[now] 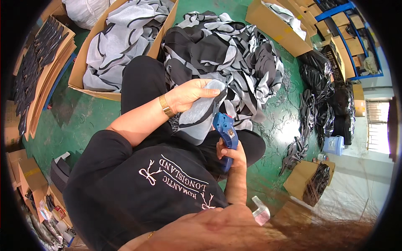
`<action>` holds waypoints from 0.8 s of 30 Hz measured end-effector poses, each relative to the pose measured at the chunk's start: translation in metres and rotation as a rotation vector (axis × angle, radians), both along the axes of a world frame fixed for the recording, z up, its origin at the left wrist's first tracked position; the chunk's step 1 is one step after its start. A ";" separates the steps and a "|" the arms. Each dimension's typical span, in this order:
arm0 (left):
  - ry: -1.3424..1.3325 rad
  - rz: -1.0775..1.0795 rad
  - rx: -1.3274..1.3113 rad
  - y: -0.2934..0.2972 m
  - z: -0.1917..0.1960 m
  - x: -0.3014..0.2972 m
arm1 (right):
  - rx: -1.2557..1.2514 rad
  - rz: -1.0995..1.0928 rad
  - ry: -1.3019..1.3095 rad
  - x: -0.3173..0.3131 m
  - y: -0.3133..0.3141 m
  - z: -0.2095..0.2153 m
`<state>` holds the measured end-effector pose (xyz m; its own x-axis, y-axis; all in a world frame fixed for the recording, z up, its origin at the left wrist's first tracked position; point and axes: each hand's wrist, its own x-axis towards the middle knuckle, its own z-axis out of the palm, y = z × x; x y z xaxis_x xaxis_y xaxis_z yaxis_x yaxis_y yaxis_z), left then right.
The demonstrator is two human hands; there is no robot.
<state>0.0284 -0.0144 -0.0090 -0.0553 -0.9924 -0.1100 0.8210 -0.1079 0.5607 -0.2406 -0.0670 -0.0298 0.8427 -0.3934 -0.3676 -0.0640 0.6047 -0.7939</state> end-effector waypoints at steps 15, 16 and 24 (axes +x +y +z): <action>-0.061 0.075 -0.066 0.006 0.004 -0.012 | 0.235 -0.062 -0.138 0.014 0.012 -0.001; -0.075 0.069 -0.073 0.006 0.004 -0.013 | 0.268 -0.050 -0.154 0.014 0.011 -0.003; -0.120 0.077 -0.067 0.008 0.001 -0.018 | 0.297 -0.134 -0.242 0.025 -0.001 0.001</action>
<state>0.0101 -0.0066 -0.0082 0.0306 -0.9985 -0.0447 0.7522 -0.0065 0.6589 -0.2159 -0.0681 -0.0292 0.8672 -0.4126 -0.2787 0.1987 0.8000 -0.5661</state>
